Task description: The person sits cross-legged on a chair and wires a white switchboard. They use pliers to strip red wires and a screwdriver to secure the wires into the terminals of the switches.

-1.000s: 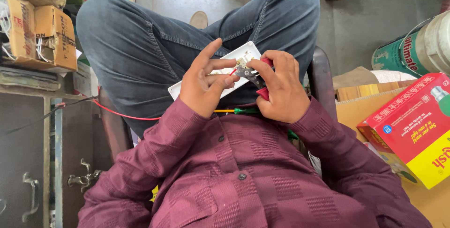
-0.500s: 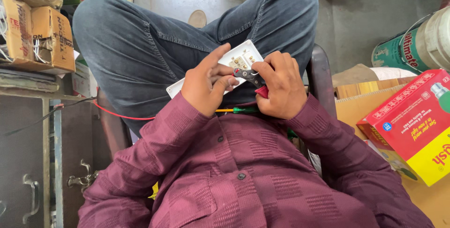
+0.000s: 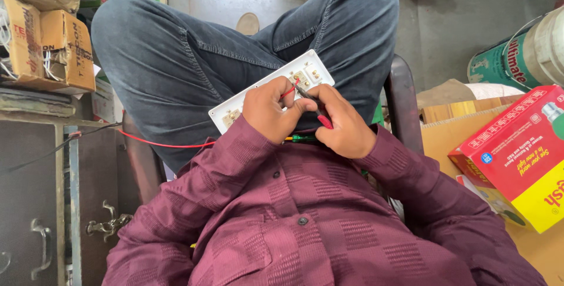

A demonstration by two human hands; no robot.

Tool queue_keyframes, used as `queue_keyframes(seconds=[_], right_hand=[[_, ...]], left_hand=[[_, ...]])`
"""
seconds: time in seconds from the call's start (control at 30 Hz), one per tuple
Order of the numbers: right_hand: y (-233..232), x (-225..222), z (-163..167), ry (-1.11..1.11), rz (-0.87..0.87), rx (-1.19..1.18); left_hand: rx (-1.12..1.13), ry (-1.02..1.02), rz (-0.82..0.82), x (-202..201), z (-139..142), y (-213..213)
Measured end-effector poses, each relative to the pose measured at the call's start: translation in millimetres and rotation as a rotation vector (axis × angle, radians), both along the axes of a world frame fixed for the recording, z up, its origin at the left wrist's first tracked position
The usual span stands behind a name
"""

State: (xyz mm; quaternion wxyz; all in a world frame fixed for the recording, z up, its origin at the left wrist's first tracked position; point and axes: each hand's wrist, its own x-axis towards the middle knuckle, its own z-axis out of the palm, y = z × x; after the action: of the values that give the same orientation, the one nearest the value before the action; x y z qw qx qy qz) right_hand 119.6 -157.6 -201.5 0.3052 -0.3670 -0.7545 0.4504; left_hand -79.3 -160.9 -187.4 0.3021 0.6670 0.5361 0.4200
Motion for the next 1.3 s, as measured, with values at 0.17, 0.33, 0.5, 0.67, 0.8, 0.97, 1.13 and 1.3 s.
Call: queue_keyframes(seconds=[0.17, 0.33, 0.5, 0.67, 0.8, 0.97, 1.13, 1.3], right_hand=[[5, 4, -13, 0.167, 0.112, -0.391], [5, 3, -19, 0.307, 0.093, -0.656], [11, 9, -14, 0.616, -0.047, -0.897], [11, 20, 3, 0.134, -0.050, -0.308], [10, 20, 18, -0.130, -0.067, -0.023], [8, 15, 29, -0.194, -0.028, 0.221], [9, 15, 33, -0.189, 0.034, 0.235], [12, 16, 36, -0.170, 0.130, 0.161]], left_hand=[[-0.071, -0.018, 0.041, -1, -11, -1], [-0.117, -0.033, 0.043, -2, -17, 1], [-0.042, -0.074, 0.065, -1, -18, 0], [-0.492, -0.536, -0.136, -11, -11, 4], [-0.377, -0.599, -0.243, -23, -4, 12], [-0.345, -0.655, -0.327, -32, 8, 21], [-0.416, -0.558, -0.501, -37, 29, 29], [-0.486, -0.477, -0.532, -35, 44, 31]])
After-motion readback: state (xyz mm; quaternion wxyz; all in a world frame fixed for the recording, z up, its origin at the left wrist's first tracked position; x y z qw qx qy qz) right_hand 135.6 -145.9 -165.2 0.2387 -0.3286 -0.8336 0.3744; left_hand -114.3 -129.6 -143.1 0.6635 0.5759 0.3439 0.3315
